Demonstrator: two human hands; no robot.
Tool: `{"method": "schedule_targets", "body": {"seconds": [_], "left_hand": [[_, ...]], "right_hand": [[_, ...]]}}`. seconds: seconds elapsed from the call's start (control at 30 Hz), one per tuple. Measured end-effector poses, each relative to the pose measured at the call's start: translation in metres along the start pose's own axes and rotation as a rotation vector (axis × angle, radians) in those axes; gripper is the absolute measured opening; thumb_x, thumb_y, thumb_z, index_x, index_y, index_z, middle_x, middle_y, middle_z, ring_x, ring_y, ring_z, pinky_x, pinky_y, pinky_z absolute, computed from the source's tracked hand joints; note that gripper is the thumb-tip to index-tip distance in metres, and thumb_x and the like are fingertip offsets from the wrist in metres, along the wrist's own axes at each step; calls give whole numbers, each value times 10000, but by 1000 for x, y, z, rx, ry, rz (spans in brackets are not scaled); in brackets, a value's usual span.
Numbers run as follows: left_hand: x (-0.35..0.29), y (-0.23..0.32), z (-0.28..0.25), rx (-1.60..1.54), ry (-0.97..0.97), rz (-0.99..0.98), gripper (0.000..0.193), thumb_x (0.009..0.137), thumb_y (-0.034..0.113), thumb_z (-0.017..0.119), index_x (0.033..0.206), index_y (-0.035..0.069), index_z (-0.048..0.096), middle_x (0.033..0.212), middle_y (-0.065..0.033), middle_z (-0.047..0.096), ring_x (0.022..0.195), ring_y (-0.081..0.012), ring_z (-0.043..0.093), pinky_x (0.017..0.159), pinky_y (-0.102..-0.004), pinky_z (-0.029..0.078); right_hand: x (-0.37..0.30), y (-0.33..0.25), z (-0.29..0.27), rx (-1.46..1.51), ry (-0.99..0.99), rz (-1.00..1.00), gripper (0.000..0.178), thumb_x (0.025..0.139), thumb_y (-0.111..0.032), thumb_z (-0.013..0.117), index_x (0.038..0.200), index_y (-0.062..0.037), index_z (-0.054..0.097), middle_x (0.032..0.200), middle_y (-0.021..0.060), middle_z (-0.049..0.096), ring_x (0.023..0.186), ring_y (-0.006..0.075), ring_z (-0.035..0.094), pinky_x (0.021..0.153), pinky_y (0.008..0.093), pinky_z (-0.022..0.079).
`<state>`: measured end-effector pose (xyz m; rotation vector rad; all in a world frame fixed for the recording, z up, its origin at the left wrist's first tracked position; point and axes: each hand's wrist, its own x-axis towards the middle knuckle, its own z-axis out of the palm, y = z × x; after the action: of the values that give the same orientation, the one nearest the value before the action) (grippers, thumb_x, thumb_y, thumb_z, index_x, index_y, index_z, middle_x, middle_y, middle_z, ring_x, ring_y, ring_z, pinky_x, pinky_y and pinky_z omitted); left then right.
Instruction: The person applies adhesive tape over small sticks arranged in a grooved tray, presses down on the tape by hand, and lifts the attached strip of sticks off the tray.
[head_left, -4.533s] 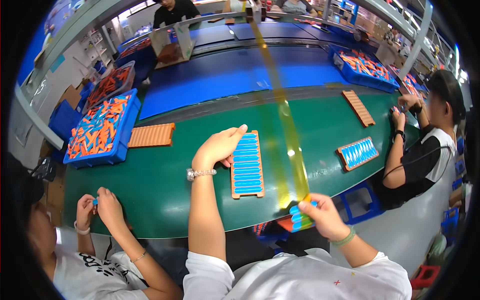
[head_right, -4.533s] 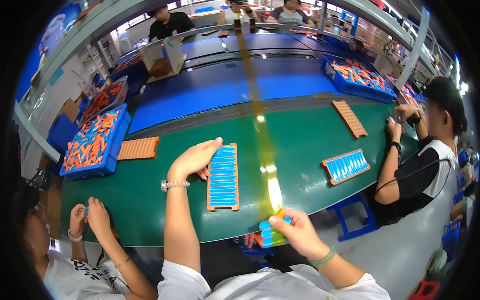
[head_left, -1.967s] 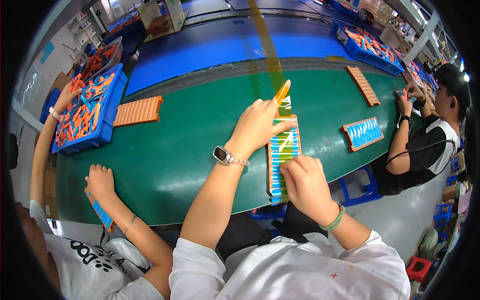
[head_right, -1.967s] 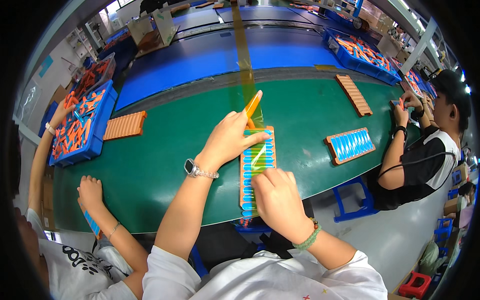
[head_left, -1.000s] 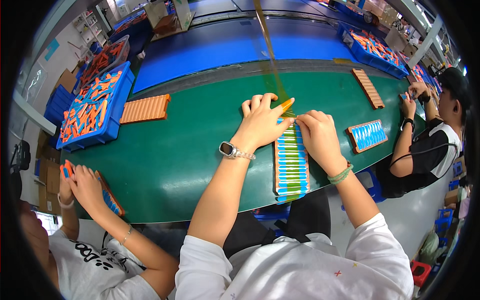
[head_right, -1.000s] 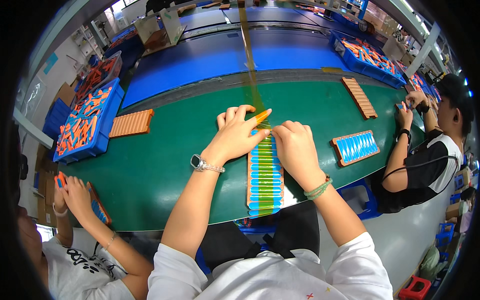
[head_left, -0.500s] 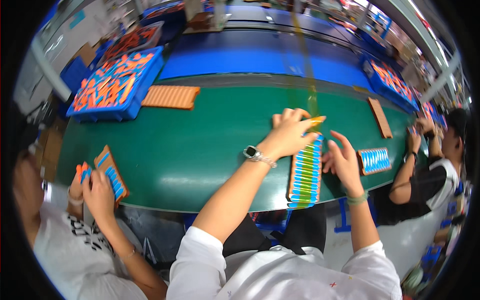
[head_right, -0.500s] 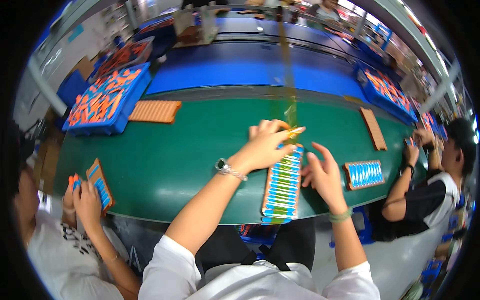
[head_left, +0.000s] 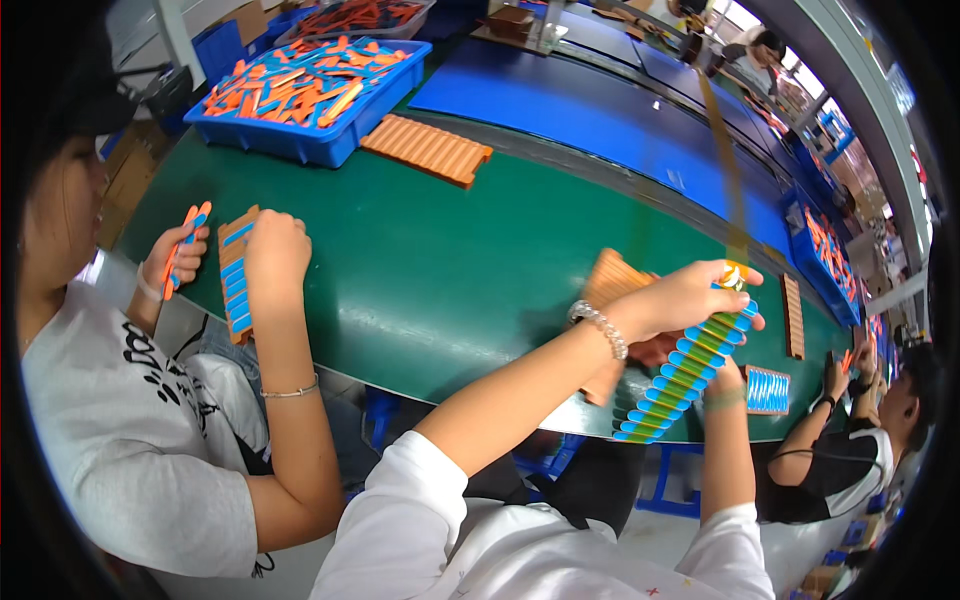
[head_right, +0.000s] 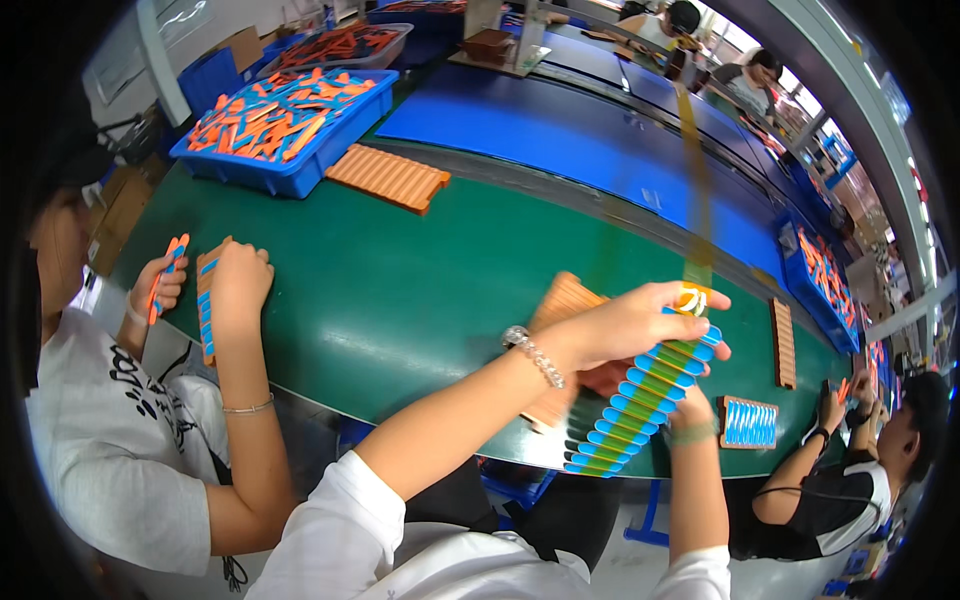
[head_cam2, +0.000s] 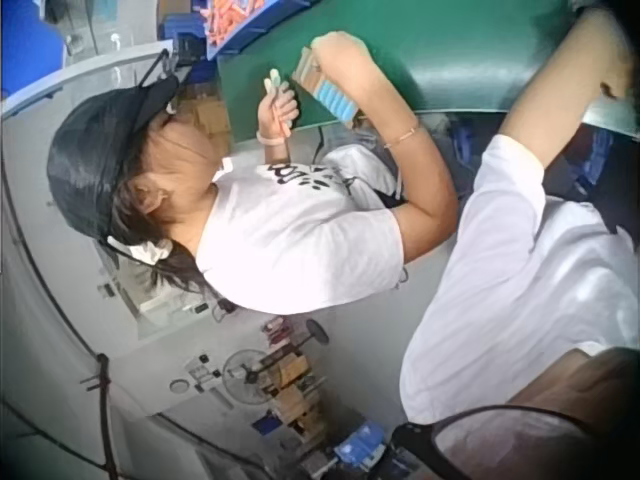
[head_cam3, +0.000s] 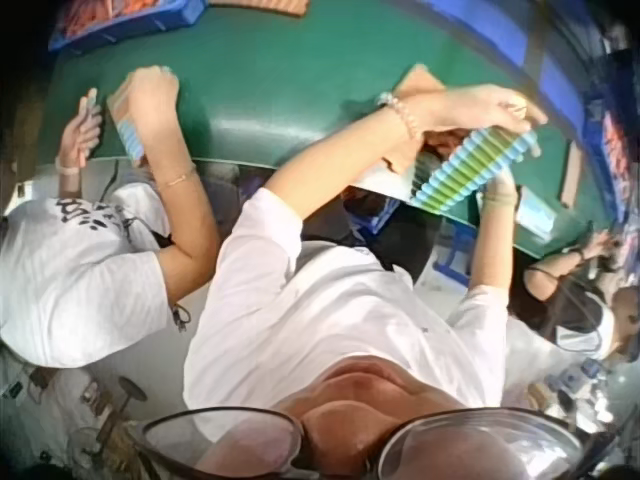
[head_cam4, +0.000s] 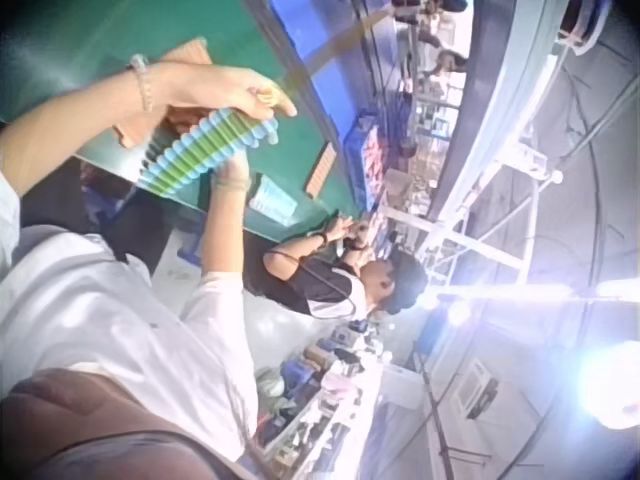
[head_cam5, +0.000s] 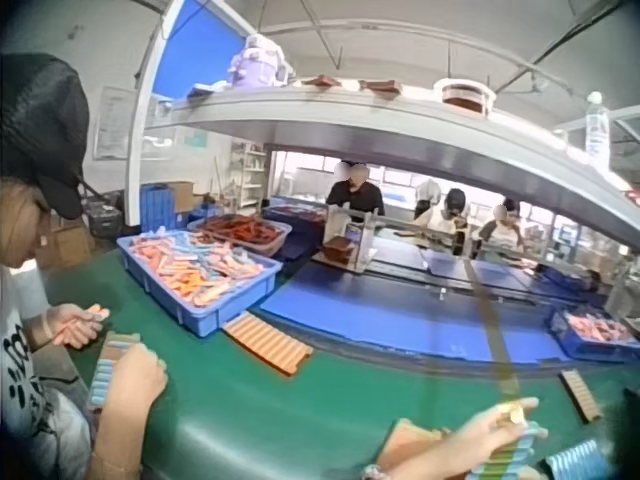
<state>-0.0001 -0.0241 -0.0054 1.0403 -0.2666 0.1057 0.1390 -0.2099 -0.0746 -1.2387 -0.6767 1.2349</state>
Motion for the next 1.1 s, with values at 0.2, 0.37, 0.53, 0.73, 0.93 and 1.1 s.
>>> {"method": "schedule_targets", "body": {"seconds": [0.2,0.37,0.53,0.73,0.93,1.1], "left_hand": [[-2,17,-3,14,-24,48,459,990,142,569,1416,25,442,1113,-178,690,979,-208,670,857,-332,553],[2,10,2,-13,19,-20,477,1007,205,564,1438,45,441,1177,-187,662,1062,-234,650,902,-373,553],[2,2,-2,216,91,-38,477,999,220,578,1433,48,480,1224,-94,612,1075,-138,590,935,-295,500],[6,-12,-2,318,173,-127,424,985,195,602,1371,27,552,1062,4,610,940,-66,585,836,-254,505],[5,-17,3,270,196,-242,474,951,170,648,1377,-5,536,977,21,607,882,-65,606,794,-241,520],[7,-25,-1,278,216,-263,484,939,128,635,1390,-10,522,965,12,600,869,-77,613,788,-247,524]], "right_hand": [[38,-4,65,107,-169,-24,410,983,-230,599,1329,-27,515,1189,113,653,1059,207,663,871,367,571],[51,3,86,180,-204,-82,458,971,-235,625,1359,-22,509,1224,126,646,1093,207,647,917,358,547],[-13,-7,67,123,81,9,365,990,-165,590,1312,-3,528,1200,113,652,1067,178,647,911,333,543],[-132,10,19,-197,834,-322,214,946,-16,554,1145,22,622,971,84,698,868,128,661,701,264,539],[-193,-13,-53,-1320,996,-263,834,740,33,615,1502,5,277,1392,232,451,1325,362,446,1106,399,371],[-182,-28,-90,-1318,950,45,948,708,-19,698,1517,36,206,1265,300,533,1179,438,538,1006,426,450]]}}
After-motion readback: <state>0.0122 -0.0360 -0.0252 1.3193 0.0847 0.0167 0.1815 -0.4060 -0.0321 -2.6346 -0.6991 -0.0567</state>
